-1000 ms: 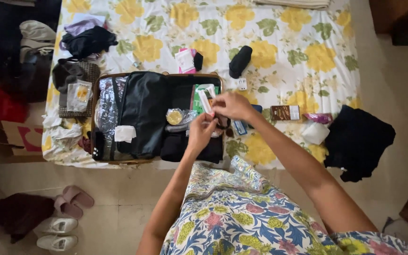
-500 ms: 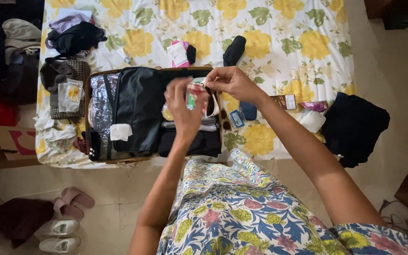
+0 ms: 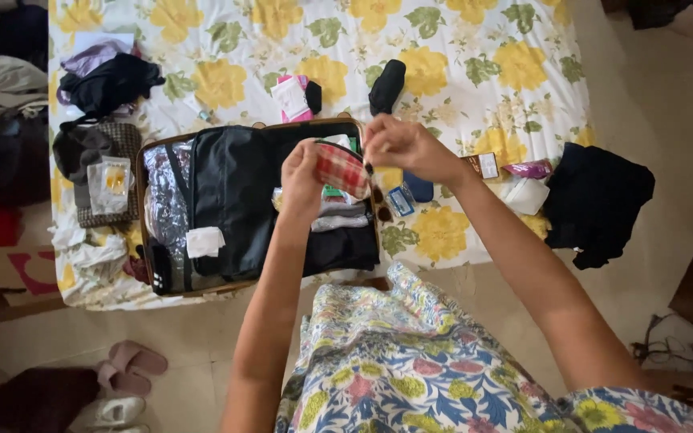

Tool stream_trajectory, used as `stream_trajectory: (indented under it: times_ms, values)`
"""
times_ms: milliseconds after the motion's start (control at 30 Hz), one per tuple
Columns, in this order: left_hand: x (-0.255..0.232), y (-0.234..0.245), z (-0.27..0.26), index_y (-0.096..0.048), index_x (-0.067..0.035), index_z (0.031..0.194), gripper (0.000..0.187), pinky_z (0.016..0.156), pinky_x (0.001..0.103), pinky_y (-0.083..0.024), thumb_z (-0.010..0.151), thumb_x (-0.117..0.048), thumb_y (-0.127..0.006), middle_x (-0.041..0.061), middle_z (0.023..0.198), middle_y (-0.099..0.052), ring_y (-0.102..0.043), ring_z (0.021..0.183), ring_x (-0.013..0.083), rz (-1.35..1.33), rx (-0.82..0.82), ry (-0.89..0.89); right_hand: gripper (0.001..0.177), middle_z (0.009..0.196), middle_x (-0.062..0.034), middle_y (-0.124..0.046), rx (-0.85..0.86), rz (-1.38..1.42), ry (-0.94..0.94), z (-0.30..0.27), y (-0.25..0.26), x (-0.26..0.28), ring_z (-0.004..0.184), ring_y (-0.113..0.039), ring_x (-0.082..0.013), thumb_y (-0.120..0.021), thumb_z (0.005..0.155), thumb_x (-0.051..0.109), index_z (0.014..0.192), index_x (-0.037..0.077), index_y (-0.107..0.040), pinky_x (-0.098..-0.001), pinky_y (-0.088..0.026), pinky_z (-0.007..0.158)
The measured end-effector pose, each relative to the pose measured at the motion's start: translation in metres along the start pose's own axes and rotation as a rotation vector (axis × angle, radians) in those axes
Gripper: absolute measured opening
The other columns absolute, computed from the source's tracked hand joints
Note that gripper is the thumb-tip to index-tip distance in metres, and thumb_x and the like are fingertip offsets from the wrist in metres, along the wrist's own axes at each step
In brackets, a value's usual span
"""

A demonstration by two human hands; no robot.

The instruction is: The person packs a suitcase on a bed, placing items like a hair tool, a book, and containers inside, then closes a small pouch and puts socks and other small items into the suitcase.

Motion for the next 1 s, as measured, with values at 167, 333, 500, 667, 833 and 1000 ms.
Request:
stream_trajectory:
  times_ms: [167,333,500,667,833,1000]
  values:
    - [0.011,0.011,0.03,-0.064,-0.007,0.086,0.022,0.059,0.025,-0.057,0.104,-0.02,-0.065,0.002,0.069,-0.064,-0.064,0.06,0.0105,0.152,-0.094,0.006,0.005,0.133,-0.0182,-0.062,0.021,-0.015,-0.162,0.003,-0.002,-0.03,0.124,-0.063,-0.0358,-0.075,0.094,0.005,0.098,0.005,-0.073,-0.051,-0.057,0.093]
    - [0.048,0.014,0.067,-0.076,-0.011,0.094,0.012,0.063,0.025,-0.052,0.099,-0.02,-0.071,0.001,0.071,-0.066,-0.058,0.068,0.01,0.476,-0.039,-0.042,0.054,0.121,-0.0214,-0.072,-0.238,-0.113,-0.418,0.023,-0.011,-0.083,0.12,-0.066,-0.0353,-0.081,0.088,0.01,0.136,0.008,-0.059,-0.0459,-0.056,0.098]
    - [0.14,0.088,0.115,-0.073,-0.006,0.113,0.027,0.09,0.044,-0.054,0.098,-0.028,-0.073,0.019,0.104,-0.074,-0.067,0.103,0.0292,0.64,-0.153,0.057,0.048,0.108,-0.0163,-0.077,-0.331,-0.329,-0.571,0.038,0.008,-0.227,0.11,-0.071,-0.0332,-0.067,0.091,0.004,0.136,0.022,-0.067,-0.0448,-0.058,0.094]
    - [0.293,0.212,0.131,-0.066,-0.02,0.118,0.041,0.095,0.05,-0.054,0.086,-0.043,-0.079,0.009,0.113,-0.076,-0.069,0.112,0.0342,1.0,-0.248,0.38,0.038,0.106,-0.0131,-0.079,-0.362,-0.503,-0.69,0.041,0.012,-0.387,0.108,-0.072,-0.0333,-0.06,0.09,0.004,0.119,0.019,-0.078,-0.0441,-0.057,0.095]
    - [0.385,0.232,0.144,-0.03,-0.006,0.147,0.089,0.098,0.059,-0.054,0.082,-0.042,-0.081,0.027,0.127,-0.063,-0.067,0.113,0.0469,1.221,-0.172,0.537,0.05,0.109,-0.0264,-0.074,-0.486,-0.008,-0.621,0.051,-0.008,-0.509,0.086,-0.075,-0.0363,-0.042,0.087,-0.013,0.117,0.008,-0.077,-0.0408,-0.064,0.075]
    - [0.375,0.202,0.155,-0.018,-0.004,0.151,0.09,0.097,0.06,-0.055,0.088,-0.043,-0.07,0.025,0.128,-0.058,-0.067,0.111,0.0496,1.331,-0.207,0.527,0.035,0.097,0.0007,-0.078,-0.368,-0.425,-0.54,0.041,-0.014,-0.587,0.099,-0.074,-0.0237,-0.056,0.084,-0.001,0.093,0.022,-0.08,-0.0385,-0.059,0.087]
Point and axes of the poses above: each hand's wrist, its own z-axis towards the middle knuckle, its own y-axis out of the back of the hand, x = y × z, the point moved 3 cm from there along z, towards the middle knuckle
